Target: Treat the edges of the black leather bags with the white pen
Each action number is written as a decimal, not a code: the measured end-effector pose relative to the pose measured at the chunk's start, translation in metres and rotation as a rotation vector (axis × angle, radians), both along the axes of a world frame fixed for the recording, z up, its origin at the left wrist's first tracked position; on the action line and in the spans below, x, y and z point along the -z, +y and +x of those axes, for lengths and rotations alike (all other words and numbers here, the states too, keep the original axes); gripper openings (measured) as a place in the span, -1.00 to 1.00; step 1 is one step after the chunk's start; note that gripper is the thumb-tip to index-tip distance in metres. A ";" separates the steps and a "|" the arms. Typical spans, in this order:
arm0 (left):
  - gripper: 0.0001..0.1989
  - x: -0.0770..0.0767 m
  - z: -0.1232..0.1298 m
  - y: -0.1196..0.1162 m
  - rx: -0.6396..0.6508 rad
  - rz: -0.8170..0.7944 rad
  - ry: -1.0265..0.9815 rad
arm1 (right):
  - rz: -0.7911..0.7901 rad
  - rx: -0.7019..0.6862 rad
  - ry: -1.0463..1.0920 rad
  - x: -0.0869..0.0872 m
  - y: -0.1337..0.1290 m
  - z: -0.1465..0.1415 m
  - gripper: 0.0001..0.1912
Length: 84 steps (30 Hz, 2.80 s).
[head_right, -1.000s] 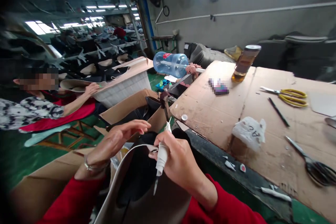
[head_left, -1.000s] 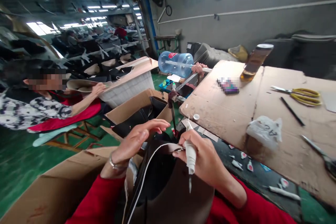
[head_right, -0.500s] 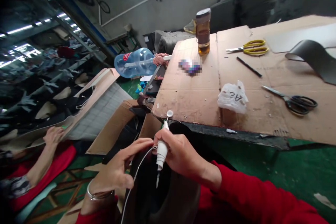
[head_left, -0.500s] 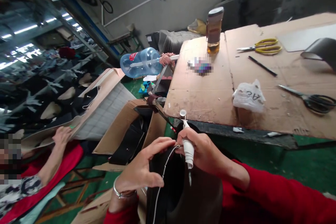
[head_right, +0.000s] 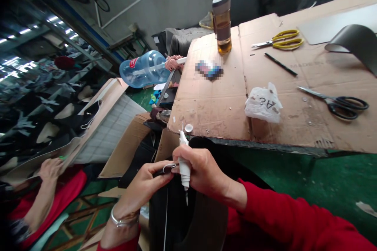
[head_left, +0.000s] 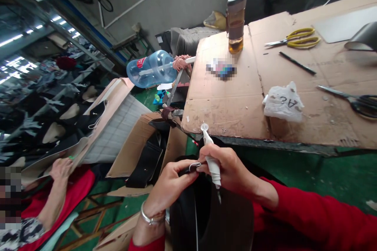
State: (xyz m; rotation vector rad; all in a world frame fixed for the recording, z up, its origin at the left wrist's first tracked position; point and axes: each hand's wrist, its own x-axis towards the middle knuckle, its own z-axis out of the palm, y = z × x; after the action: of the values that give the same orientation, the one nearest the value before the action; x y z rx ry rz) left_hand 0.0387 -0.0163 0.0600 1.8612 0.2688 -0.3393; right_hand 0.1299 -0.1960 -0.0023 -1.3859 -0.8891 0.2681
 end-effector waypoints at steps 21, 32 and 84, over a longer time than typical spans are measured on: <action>-0.68 0.019 0.000 -0.028 -0.498 -0.355 0.132 | 0.159 0.241 0.162 -0.009 -0.019 0.039 -0.81; -0.66 0.009 0.007 0.000 -0.729 -0.523 0.111 | 0.100 0.390 0.130 0.010 -0.032 0.088 -0.69; -0.77 0.063 0.082 -0.010 -0.526 -0.270 0.103 | -0.226 0.152 -0.017 0.040 -0.002 0.102 -0.70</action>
State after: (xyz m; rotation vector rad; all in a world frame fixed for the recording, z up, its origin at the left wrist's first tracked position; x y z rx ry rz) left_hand 0.1203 -0.0266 -0.0033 1.4450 0.7283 -0.0995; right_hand 0.2319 -0.1982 -0.0426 -1.6591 -0.7794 0.2462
